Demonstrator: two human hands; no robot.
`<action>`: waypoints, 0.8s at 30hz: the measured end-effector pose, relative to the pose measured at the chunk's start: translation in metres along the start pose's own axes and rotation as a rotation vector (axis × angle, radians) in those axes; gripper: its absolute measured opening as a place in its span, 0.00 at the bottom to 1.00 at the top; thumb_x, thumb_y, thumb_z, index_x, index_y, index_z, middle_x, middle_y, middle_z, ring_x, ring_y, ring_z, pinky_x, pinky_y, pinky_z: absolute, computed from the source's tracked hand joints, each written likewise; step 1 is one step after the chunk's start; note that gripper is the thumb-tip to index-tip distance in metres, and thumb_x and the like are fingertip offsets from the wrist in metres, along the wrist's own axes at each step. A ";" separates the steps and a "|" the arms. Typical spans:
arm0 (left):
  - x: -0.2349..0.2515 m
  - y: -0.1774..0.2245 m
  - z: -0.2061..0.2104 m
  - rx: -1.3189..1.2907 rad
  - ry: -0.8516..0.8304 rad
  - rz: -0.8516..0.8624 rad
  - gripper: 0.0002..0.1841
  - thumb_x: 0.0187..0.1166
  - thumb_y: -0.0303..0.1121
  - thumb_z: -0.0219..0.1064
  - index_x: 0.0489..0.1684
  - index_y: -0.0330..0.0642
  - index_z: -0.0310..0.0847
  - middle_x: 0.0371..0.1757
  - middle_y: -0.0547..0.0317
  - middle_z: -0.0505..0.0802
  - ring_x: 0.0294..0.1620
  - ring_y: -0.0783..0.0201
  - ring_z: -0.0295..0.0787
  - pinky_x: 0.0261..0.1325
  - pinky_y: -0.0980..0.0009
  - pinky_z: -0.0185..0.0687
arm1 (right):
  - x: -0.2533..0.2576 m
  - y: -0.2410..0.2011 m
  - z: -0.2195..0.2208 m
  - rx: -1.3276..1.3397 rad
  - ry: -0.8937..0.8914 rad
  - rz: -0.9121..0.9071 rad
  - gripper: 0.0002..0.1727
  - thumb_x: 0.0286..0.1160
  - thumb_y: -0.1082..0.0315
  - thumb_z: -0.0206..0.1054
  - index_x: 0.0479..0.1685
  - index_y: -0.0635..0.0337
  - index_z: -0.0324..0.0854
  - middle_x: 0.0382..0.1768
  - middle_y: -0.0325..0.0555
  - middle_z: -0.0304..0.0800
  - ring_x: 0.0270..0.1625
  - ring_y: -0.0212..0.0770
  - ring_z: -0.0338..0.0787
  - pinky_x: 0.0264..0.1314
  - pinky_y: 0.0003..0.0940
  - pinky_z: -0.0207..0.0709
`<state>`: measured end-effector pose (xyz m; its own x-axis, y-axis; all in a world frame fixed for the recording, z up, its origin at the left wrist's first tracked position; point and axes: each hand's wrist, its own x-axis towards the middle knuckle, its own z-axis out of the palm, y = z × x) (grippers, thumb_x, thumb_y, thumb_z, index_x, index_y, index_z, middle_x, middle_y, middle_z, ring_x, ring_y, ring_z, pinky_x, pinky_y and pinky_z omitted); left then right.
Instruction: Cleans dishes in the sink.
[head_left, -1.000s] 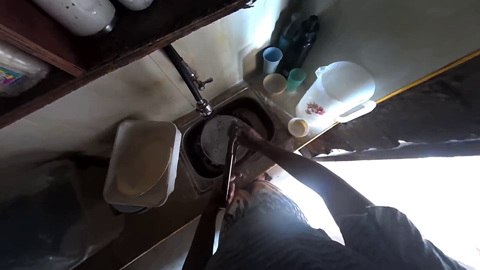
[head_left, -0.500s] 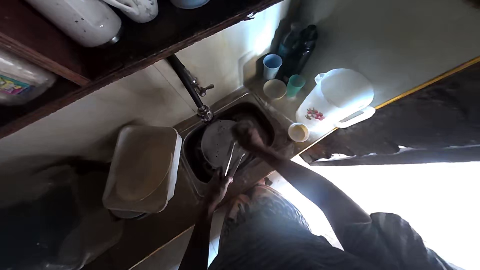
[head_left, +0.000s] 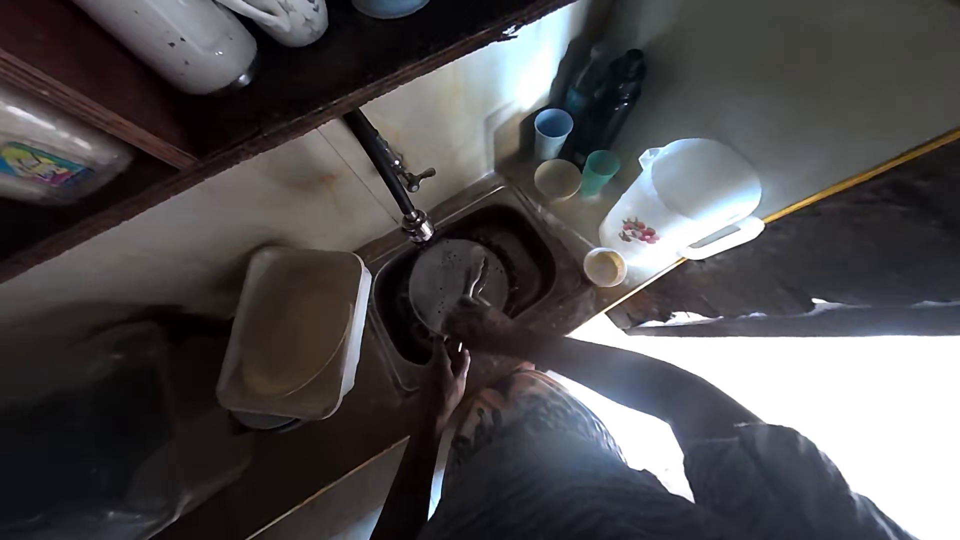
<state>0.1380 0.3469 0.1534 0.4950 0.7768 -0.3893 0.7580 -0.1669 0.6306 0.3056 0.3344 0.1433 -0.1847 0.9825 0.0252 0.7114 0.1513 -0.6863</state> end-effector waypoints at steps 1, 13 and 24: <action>-0.003 0.000 0.000 -0.015 0.012 0.013 0.30 0.86 0.34 0.64 0.83 0.27 0.63 0.56 0.32 0.90 0.54 0.43 0.90 0.63 0.51 0.82 | 0.003 0.016 -0.005 0.022 0.043 0.054 0.16 0.84 0.72 0.61 0.63 0.67 0.87 0.66 0.59 0.89 0.75 0.61 0.82 0.83 0.55 0.67; -0.003 0.000 0.004 -0.207 -0.002 -0.049 0.19 0.93 0.37 0.52 0.67 0.30 0.77 0.37 0.52 0.88 0.30 0.67 0.83 0.37 0.69 0.81 | 0.001 0.026 -0.002 -0.153 0.298 -0.059 0.13 0.80 0.74 0.65 0.56 0.68 0.90 0.58 0.59 0.93 0.66 0.60 0.90 0.76 0.53 0.77; -0.002 -0.006 0.004 -0.940 -0.205 -0.208 0.03 0.82 0.19 0.58 0.43 0.34 0.77 0.18 0.65 0.82 0.15 0.75 0.76 0.22 0.82 0.75 | 0.007 0.055 -0.013 -0.035 0.395 0.157 0.15 0.82 0.68 0.64 0.59 0.66 0.90 0.63 0.60 0.91 0.73 0.62 0.85 0.81 0.57 0.71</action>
<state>0.1341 0.3437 0.1476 0.5214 0.6012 -0.6055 0.2352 0.5809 0.7793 0.3524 0.3507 0.1155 0.1968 0.9591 0.2033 0.7338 -0.0065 -0.6794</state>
